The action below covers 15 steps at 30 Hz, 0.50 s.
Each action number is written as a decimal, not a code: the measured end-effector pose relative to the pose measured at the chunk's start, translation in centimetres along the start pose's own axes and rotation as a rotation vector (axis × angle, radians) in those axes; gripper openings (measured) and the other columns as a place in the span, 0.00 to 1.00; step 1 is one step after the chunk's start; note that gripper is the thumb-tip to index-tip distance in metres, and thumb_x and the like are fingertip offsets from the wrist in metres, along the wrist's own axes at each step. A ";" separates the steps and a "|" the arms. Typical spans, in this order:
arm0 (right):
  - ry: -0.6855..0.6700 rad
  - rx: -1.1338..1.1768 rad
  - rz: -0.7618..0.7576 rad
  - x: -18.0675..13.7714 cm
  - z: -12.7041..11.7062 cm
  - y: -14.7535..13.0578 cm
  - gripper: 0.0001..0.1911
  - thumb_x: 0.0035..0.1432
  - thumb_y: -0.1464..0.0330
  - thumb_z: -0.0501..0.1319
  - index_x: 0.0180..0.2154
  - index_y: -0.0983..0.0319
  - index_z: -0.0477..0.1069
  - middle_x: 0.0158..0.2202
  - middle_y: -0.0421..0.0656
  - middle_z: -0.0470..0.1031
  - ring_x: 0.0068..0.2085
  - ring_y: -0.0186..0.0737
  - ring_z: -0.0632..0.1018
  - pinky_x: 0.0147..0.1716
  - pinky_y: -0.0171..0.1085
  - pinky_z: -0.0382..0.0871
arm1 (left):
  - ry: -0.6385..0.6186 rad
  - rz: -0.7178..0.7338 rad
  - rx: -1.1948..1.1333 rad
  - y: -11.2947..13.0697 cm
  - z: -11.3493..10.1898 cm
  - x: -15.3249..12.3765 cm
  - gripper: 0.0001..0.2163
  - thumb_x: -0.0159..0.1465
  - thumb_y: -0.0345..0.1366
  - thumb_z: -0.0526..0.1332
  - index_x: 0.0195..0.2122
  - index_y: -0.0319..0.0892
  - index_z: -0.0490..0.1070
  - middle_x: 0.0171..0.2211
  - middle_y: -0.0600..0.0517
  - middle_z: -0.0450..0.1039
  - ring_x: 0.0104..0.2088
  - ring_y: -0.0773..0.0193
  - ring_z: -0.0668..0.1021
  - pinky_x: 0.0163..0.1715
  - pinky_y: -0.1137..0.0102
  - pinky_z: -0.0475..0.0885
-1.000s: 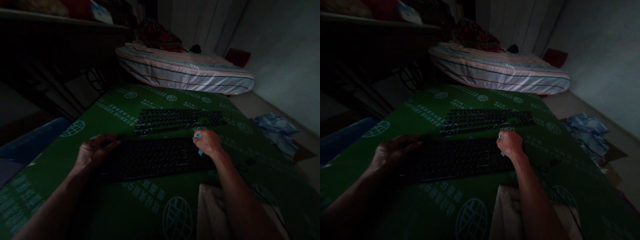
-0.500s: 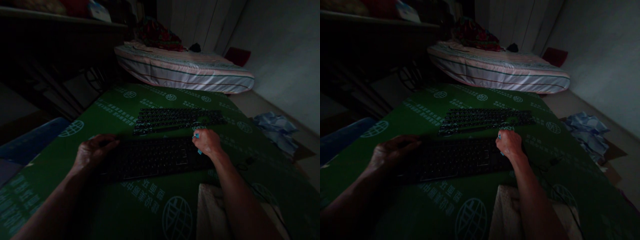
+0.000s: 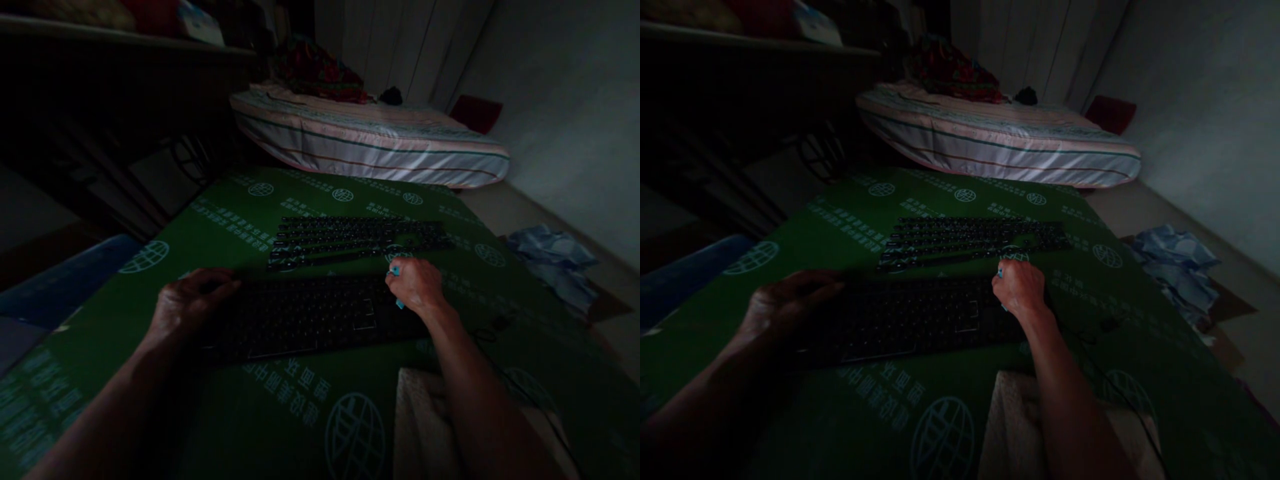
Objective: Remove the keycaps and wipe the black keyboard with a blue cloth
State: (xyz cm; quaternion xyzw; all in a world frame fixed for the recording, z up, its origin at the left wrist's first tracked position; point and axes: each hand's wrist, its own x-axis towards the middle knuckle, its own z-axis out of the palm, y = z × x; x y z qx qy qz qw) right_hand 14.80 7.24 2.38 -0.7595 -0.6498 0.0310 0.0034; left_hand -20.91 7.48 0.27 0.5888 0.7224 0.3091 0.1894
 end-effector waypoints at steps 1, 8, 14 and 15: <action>-0.002 0.008 0.003 0.0 0.0 0.0 0.14 0.54 0.65 0.56 0.38 0.57 0.78 0.35 0.46 0.80 0.39 0.44 0.79 0.32 0.35 0.65 | 0.000 -0.008 -0.003 0.1 0.0 0.0 0.17 0.48 0.51 0.61 0.32 0.45 0.76 0.46 0.50 0.77 0.46 0.52 0.78 0.50 0.62 0.70; 0.005 -0.001 0.006 -0.1 -0.1 -0.2 0.14 0.55 0.65 0.55 0.38 0.57 0.78 0.36 0.46 0.80 0.39 0.43 0.79 0.33 0.35 0.66 | -0.002 -0.009 -0.022 0.2 -0.1 0.0 0.17 0.46 0.51 0.62 0.31 0.46 0.76 0.46 0.50 0.78 0.47 0.51 0.77 0.51 0.62 0.69; -0.025 -0.002 0.013 -0.1 -0.2 -0.3 0.14 0.54 0.65 0.56 0.39 0.56 0.78 0.36 0.46 0.80 0.39 0.44 0.79 0.33 0.35 0.66 | -0.003 0.008 -0.004 0.1 0.0 0.1 0.17 0.46 0.52 0.61 0.30 0.46 0.76 0.45 0.50 0.78 0.47 0.51 0.77 0.51 0.63 0.69; -0.021 -0.007 0.011 -0.1 -0.2 -0.3 0.14 0.54 0.65 0.56 0.39 0.56 0.78 0.37 0.46 0.80 0.39 0.44 0.80 0.33 0.35 0.67 | -0.002 0.016 0.004 0.1 0.0 0.1 0.17 0.47 0.52 0.61 0.30 0.46 0.76 0.45 0.50 0.78 0.46 0.51 0.78 0.50 0.63 0.70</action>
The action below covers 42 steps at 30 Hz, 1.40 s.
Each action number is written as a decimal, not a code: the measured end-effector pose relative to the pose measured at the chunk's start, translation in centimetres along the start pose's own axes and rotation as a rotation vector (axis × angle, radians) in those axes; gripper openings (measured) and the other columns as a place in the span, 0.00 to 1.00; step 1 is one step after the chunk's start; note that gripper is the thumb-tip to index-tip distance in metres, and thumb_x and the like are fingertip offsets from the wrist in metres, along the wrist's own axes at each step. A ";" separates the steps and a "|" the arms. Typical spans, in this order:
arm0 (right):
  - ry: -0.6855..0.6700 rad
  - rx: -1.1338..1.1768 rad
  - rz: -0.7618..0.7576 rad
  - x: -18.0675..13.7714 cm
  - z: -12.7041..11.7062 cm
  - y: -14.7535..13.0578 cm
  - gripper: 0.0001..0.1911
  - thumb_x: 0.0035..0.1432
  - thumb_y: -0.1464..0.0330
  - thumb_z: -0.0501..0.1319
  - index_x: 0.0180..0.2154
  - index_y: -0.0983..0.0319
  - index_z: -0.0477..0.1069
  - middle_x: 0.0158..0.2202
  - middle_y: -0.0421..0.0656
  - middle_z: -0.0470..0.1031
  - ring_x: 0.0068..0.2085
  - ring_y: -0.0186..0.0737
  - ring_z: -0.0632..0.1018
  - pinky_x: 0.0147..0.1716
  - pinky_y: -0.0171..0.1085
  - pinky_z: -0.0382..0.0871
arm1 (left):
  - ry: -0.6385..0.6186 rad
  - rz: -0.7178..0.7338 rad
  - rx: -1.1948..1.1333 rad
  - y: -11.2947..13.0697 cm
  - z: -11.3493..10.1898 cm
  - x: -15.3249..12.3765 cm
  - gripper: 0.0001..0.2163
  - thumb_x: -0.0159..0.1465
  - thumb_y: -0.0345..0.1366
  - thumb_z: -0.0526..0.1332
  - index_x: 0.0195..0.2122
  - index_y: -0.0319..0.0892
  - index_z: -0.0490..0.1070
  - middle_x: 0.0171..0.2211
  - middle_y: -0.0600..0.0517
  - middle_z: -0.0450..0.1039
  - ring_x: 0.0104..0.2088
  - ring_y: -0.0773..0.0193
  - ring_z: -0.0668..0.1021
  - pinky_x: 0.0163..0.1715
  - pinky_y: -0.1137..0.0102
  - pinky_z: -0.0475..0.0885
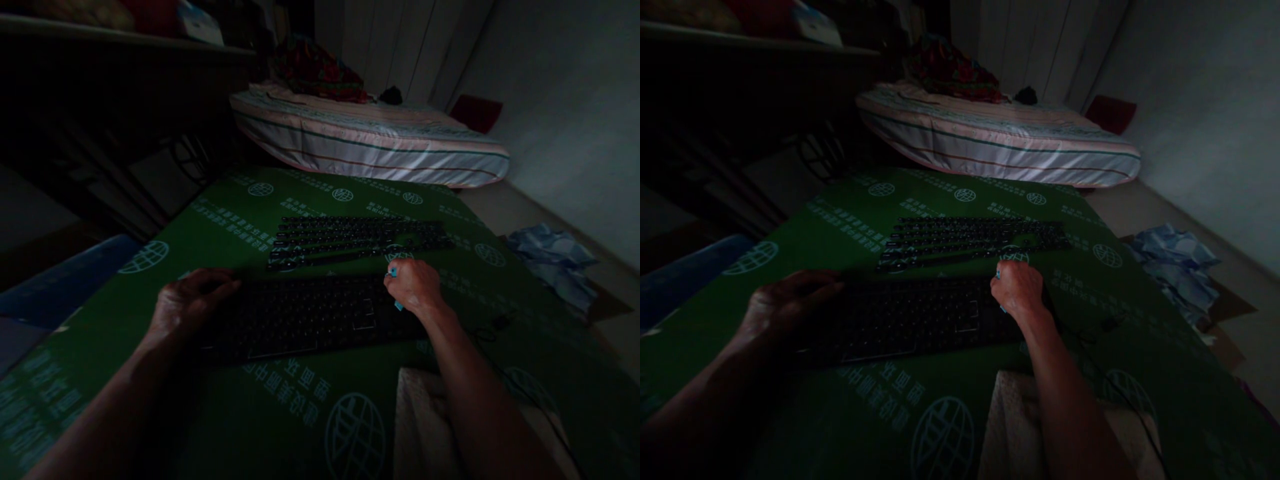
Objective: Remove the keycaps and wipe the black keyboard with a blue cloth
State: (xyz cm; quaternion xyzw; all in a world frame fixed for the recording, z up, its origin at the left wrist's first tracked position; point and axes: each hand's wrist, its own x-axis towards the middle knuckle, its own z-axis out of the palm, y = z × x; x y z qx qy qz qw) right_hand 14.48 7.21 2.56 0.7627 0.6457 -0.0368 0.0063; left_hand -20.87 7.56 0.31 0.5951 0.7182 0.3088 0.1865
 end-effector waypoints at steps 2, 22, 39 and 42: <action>0.015 -0.012 0.002 0.0 0.1 0.0 0.14 0.55 0.66 0.55 0.39 0.56 0.78 0.37 0.46 0.80 0.40 0.45 0.80 0.34 0.36 0.67 | 0.011 0.014 0.012 -0.1 -0.1 0.0 0.17 0.47 0.52 0.61 0.30 0.46 0.76 0.45 0.50 0.78 0.45 0.52 0.78 0.48 0.64 0.71; 0.029 0.004 0.009 0.1 0.1 0.2 0.14 0.54 0.65 0.55 0.37 0.56 0.78 0.35 0.46 0.80 0.39 0.44 0.79 0.32 0.35 0.66 | 0.019 0.016 -0.022 -0.2 0.0 0.0 0.16 0.48 0.51 0.62 0.31 0.46 0.77 0.44 0.51 0.78 0.44 0.53 0.78 0.49 0.63 0.71; -0.001 0.002 0.003 0.0 0.1 0.1 0.14 0.53 0.64 0.55 0.38 0.56 0.78 0.36 0.45 0.80 0.39 0.45 0.79 0.33 0.36 0.66 | 0.006 0.010 -0.016 -0.2 0.0 0.0 0.17 0.48 0.51 0.62 0.32 0.45 0.76 0.45 0.50 0.78 0.46 0.52 0.78 0.51 0.63 0.70; 0.004 -0.026 0.004 0.1 0.1 0.1 0.15 0.55 0.64 0.54 0.39 0.56 0.77 0.36 0.46 0.80 0.39 0.44 0.79 0.33 0.36 0.66 | 0.013 0.036 -0.012 -0.6 0.1 0.1 0.16 0.49 0.51 0.61 0.31 0.45 0.76 0.44 0.51 0.78 0.46 0.53 0.78 0.51 0.64 0.70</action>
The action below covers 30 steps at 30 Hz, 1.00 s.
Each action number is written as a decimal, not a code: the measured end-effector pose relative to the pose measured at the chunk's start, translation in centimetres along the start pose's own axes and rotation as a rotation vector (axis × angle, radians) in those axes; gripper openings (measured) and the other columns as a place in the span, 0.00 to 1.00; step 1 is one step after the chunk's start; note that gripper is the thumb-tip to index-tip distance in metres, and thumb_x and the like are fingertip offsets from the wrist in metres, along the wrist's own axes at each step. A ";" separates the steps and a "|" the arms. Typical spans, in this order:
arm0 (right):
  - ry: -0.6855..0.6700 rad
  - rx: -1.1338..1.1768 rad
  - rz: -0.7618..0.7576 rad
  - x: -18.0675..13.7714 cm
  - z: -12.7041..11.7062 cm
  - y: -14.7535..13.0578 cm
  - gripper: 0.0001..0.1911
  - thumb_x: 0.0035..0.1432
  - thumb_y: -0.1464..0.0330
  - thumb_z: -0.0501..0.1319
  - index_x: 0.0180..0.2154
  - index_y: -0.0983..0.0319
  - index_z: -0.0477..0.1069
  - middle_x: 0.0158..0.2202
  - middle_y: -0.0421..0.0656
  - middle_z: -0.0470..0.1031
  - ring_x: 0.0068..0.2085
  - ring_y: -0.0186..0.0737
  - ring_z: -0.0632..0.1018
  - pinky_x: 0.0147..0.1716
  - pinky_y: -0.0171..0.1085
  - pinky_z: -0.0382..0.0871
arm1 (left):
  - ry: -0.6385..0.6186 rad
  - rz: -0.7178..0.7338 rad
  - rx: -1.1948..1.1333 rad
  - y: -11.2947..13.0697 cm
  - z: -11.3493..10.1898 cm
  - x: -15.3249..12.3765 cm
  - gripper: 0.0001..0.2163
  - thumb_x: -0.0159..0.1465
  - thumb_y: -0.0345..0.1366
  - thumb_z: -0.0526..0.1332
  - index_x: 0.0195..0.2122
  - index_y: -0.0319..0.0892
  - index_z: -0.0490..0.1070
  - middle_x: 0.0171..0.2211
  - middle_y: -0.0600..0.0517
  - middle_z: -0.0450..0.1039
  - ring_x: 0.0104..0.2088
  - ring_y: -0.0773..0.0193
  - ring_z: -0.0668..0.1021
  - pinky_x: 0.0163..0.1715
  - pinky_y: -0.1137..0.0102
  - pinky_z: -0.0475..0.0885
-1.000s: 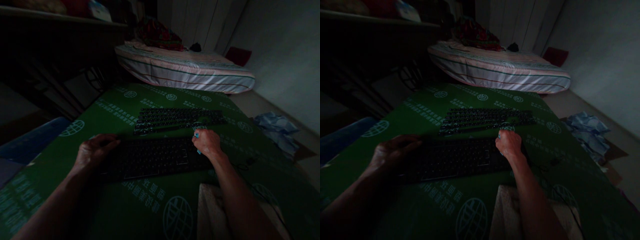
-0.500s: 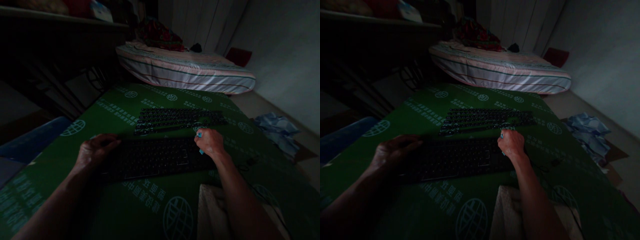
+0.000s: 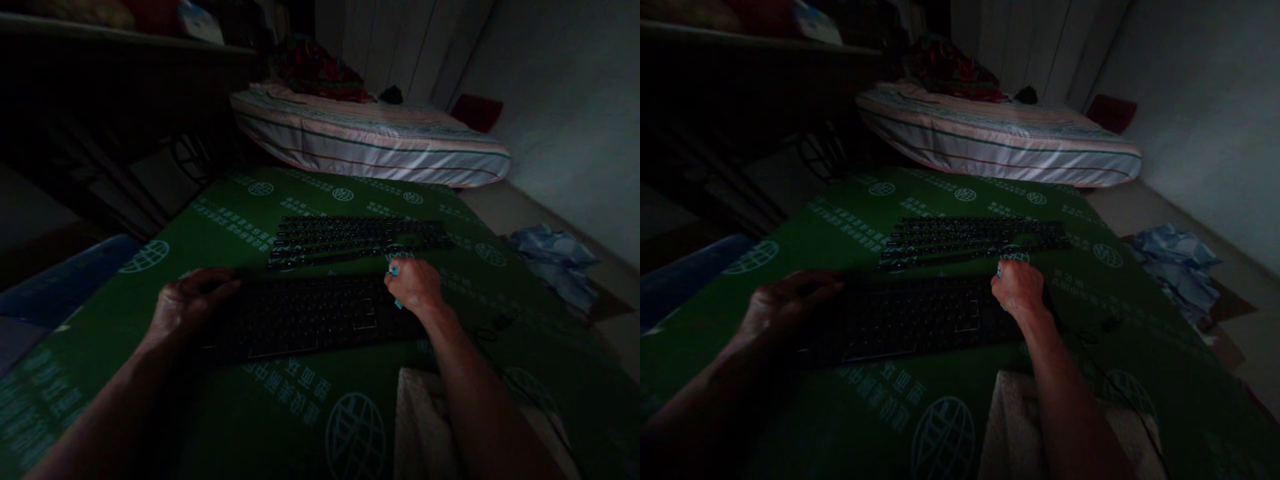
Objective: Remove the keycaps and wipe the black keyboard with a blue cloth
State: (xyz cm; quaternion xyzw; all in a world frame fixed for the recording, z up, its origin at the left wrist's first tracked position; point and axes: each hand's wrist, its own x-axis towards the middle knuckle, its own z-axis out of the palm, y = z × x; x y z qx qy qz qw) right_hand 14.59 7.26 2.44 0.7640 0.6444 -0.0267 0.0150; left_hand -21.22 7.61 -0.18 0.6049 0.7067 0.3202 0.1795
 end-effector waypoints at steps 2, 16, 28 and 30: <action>0.018 -0.005 0.011 0.0 -0.1 0.1 0.15 0.55 0.64 0.54 0.39 0.57 0.77 0.36 0.46 0.80 0.39 0.44 0.79 0.32 0.36 0.66 | 0.001 0.007 0.011 -0.3 0.1 0.1 0.16 0.49 0.51 0.62 0.31 0.46 0.76 0.44 0.51 0.78 0.45 0.53 0.78 0.50 0.64 0.70; 0.010 0.056 0.014 0.0 -0.1 0.1 0.13 0.53 0.64 0.56 0.36 0.56 0.78 0.35 0.45 0.80 0.38 0.44 0.79 0.31 0.35 0.65 | 0.003 -0.004 0.008 0.3 -0.1 0.0 0.17 0.48 0.52 0.61 0.31 0.45 0.76 0.44 0.50 0.78 0.45 0.53 0.78 0.49 0.63 0.70; -0.003 0.045 0.009 -0.1 -0.2 0.0 0.13 0.53 0.64 0.56 0.37 0.56 0.78 0.36 0.46 0.80 0.39 0.44 0.79 0.32 0.36 0.65 | 0.023 0.020 0.026 -0.3 0.0 0.1 0.16 0.49 0.52 0.61 0.31 0.46 0.76 0.42 0.51 0.79 0.42 0.55 0.79 0.46 0.65 0.73; 0.004 0.032 0.003 -0.1 -0.2 0.0 0.13 0.54 0.64 0.55 0.37 0.56 0.78 0.36 0.46 0.80 0.39 0.44 0.79 0.32 0.35 0.65 | 0.015 0.025 0.045 -0.1 -0.1 0.1 0.16 0.49 0.52 0.61 0.30 0.46 0.76 0.42 0.52 0.79 0.42 0.55 0.79 0.47 0.65 0.72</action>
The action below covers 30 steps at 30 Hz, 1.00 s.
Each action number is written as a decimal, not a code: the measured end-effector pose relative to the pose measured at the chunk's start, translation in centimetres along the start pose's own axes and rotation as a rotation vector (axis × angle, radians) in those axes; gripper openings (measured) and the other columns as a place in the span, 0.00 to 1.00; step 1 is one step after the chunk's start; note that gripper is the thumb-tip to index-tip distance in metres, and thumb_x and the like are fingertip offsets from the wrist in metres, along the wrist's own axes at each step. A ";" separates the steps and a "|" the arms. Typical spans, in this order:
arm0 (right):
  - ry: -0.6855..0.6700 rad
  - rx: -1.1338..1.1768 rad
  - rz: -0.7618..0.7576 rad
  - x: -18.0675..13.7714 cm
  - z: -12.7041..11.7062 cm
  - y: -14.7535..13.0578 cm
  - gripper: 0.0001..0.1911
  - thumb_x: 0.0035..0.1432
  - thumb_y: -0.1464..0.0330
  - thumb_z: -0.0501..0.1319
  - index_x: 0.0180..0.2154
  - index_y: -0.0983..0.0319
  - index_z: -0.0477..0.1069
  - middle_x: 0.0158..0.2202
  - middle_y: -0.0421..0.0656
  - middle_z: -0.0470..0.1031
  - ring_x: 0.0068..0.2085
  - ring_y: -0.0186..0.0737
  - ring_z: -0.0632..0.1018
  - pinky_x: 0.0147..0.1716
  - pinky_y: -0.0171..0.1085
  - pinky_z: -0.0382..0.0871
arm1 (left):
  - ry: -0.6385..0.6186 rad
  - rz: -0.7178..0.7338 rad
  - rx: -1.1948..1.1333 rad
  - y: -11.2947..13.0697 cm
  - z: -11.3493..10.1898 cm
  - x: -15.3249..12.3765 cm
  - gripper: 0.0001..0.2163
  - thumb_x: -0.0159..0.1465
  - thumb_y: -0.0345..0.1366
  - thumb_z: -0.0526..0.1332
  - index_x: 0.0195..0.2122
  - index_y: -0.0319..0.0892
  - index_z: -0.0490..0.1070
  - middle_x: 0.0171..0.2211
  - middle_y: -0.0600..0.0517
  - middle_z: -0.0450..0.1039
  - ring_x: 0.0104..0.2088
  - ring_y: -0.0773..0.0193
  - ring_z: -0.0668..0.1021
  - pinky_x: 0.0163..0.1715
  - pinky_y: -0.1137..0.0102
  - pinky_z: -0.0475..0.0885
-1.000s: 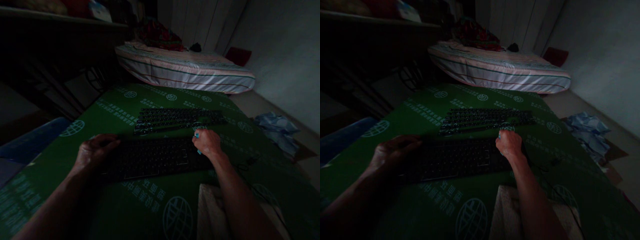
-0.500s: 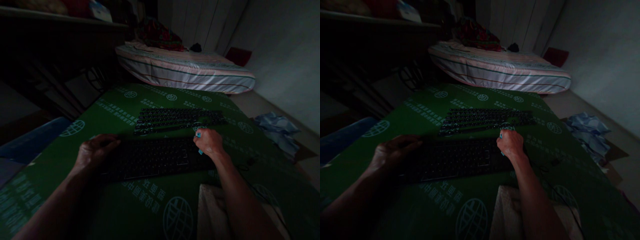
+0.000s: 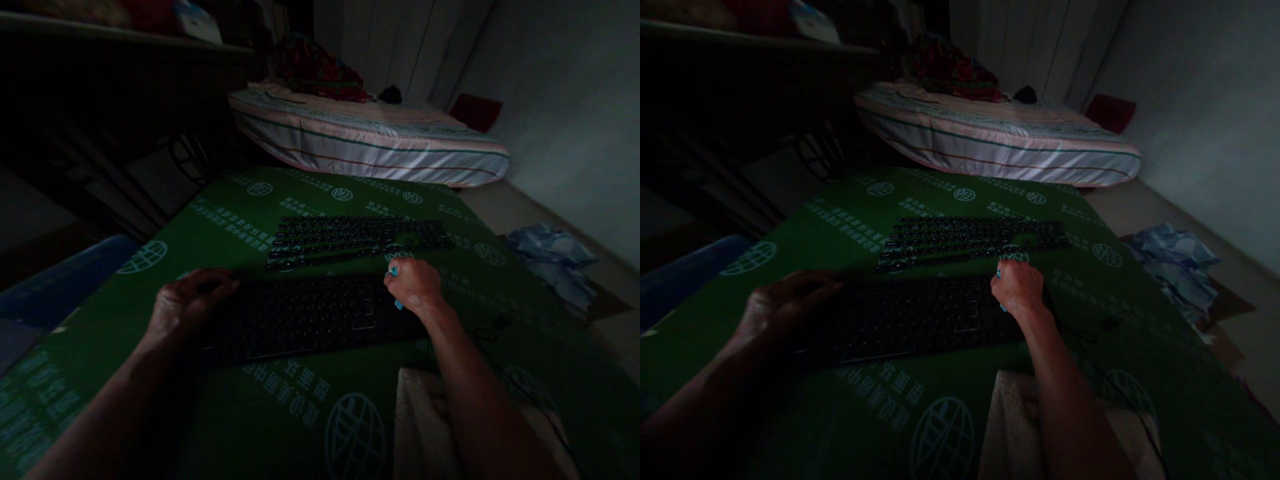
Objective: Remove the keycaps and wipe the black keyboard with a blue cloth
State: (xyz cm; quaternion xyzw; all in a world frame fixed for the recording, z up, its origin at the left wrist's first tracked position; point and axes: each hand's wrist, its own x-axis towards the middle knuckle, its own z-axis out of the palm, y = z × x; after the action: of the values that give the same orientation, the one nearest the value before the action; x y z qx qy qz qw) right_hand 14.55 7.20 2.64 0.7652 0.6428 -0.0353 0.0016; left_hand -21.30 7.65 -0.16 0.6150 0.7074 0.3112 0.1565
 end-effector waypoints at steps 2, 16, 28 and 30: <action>0.020 -0.003 0.013 0.0 0.0 0.2 0.13 0.54 0.64 0.55 0.36 0.57 0.77 0.36 0.46 0.80 0.38 0.44 0.79 0.31 0.35 0.64 | -0.003 -0.003 0.004 0.3 -0.1 -0.1 0.16 0.49 0.52 0.60 0.30 0.47 0.76 0.43 0.52 0.79 0.43 0.54 0.79 0.47 0.64 0.72; 0.046 0.172 0.005 0.6 0.5 1.4 0.09 0.50 0.65 0.59 0.32 0.56 0.78 0.28 0.41 0.79 0.32 0.39 0.78 0.25 0.32 0.57 | -0.021 -0.054 -0.034 0.8 -0.2 -0.1 0.18 0.46 0.52 0.61 0.30 0.46 0.76 0.44 0.50 0.78 0.45 0.53 0.78 0.47 0.64 0.71; 0.017 0.070 0.019 0.4 0.2 1.1 0.13 0.53 0.64 0.56 0.36 0.56 0.78 0.33 0.43 0.80 0.36 0.42 0.79 0.29 0.34 0.61 | -0.021 -0.032 -0.061 0.6 -0.1 -0.3 0.16 0.49 0.51 0.61 0.32 0.45 0.76 0.44 0.49 0.78 0.45 0.52 0.78 0.50 0.62 0.70; 0.012 0.062 0.022 0.5 0.2 1.2 0.13 0.53 0.64 0.56 0.36 0.56 0.78 0.34 0.43 0.80 0.36 0.41 0.79 0.29 0.34 0.62 | -0.023 -0.029 -0.077 0.7 -0.1 -0.3 0.17 0.49 0.51 0.61 0.32 0.45 0.76 0.45 0.49 0.78 0.46 0.52 0.78 0.52 0.62 0.69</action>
State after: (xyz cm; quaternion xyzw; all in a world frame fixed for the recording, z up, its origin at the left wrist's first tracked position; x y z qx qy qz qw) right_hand 15.81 7.46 2.33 0.7723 0.6327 -0.0508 -0.0254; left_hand -20.76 7.35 0.31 0.6017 0.7019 0.3289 0.1926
